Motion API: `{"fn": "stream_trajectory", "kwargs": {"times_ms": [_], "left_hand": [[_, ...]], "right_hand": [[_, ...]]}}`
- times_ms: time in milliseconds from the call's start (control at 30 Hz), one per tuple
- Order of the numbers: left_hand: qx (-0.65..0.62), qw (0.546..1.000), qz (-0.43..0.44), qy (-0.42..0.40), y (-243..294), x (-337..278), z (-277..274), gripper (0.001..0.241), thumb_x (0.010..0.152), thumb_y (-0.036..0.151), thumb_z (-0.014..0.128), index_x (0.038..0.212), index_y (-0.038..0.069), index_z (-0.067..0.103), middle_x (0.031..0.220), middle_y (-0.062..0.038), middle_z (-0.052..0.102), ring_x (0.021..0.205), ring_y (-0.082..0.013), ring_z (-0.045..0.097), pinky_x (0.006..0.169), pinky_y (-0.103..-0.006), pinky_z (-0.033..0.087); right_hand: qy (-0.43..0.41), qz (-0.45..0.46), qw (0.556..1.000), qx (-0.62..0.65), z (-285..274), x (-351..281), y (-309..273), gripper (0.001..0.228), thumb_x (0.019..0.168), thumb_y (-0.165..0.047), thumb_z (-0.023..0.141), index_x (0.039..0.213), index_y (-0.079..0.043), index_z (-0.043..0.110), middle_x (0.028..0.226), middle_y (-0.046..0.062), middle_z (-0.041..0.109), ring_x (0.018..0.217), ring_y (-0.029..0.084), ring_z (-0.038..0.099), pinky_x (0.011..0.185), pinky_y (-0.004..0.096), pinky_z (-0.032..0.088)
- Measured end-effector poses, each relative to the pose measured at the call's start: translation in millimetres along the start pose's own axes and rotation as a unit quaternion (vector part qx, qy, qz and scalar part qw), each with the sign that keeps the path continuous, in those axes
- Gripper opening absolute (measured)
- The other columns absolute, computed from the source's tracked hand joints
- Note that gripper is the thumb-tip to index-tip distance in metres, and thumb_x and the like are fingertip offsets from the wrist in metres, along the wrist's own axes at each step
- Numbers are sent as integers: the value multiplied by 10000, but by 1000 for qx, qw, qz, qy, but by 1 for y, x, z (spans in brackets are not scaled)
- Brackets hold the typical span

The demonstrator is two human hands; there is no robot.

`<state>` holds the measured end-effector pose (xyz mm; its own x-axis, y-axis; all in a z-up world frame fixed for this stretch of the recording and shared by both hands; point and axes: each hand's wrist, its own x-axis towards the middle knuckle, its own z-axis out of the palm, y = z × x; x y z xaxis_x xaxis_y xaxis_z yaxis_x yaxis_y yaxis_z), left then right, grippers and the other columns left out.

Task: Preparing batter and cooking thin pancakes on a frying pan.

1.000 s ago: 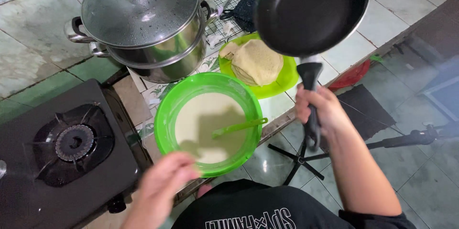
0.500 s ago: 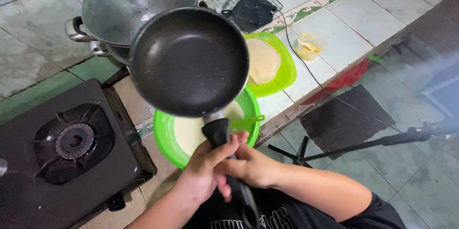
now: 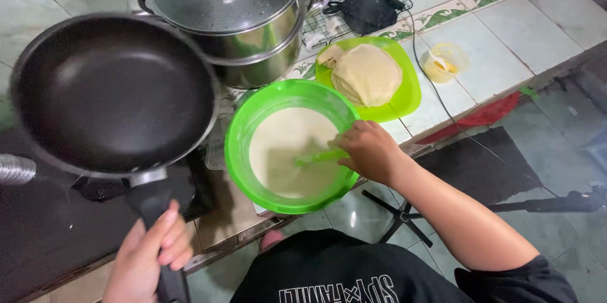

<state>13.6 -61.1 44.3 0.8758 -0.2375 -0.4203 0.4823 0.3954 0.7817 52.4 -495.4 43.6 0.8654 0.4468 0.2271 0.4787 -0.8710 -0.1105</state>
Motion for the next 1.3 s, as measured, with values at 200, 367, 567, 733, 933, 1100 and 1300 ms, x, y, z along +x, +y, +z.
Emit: {"fn": "stream_trajectory", "kwargs": {"times_ms": [200,367,567,733,933,1100,1300], "left_hand": [[45,997,-13,68,-21,-1,-81,196,992,104,523,1186,111,550,634,23,365,460,-89,350,427,-300,322],[68,995,18,-66,-24,15,-123,247,1052,39,538,1298,57,535,658,-51,470,479,-168,480,426,-369,419],[246,968,-31,-26,12,31,-109,158,941,67,552,1085,8,524,569,-88,510,458,-185,533,473,-395,490],[229,962,-130,-66,44,42,-125,163,920,52,588,1059,8,513,517,-48,427,388,-171,454,400,-379,425],[315,915,-202,-148,77,55,-120,201,919,90,626,1094,43,540,498,-68,455,374,-177,458,384,-359,407],[306,909,-205,-194,82,70,-117,152,937,81,610,1040,26,513,533,-48,448,395,-161,462,401,-349,424],[313,899,-191,-238,93,76,-102,127,939,85,601,1013,10,529,587,-35,468,438,-145,464,429,-331,427]], "right_hand": [[-24,37,999,-2,18,-8,13,329,727,-222,830,1048,-179,771,824,31,704,897,283,644,797,426,514],[32,103,981,158,-3,-16,2,302,751,-229,854,1028,-138,776,885,59,753,809,238,689,727,366,542],[141,362,766,513,45,-33,-14,237,952,-124,700,1167,-26,721,833,63,720,700,95,607,647,245,502],[319,245,789,464,48,-37,-48,158,1114,-86,485,1200,22,562,1234,148,713,969,109,645,862,263,549],[403,319,783,351,67,-50,-77,152,1136,-86,452,1197,17,544,1143,134,732,906,108,643,840,263,549],[462,382,723,342,77,-54,-101,149,1150,-113,446,1197,7,521,1113,126,731,829,96,607,765,252,521],[510,430,629,399,92,-54,-108,156,1143,-147,447,1181,-16,522,1051,127,714,764,102,600,684,269,517]]}}
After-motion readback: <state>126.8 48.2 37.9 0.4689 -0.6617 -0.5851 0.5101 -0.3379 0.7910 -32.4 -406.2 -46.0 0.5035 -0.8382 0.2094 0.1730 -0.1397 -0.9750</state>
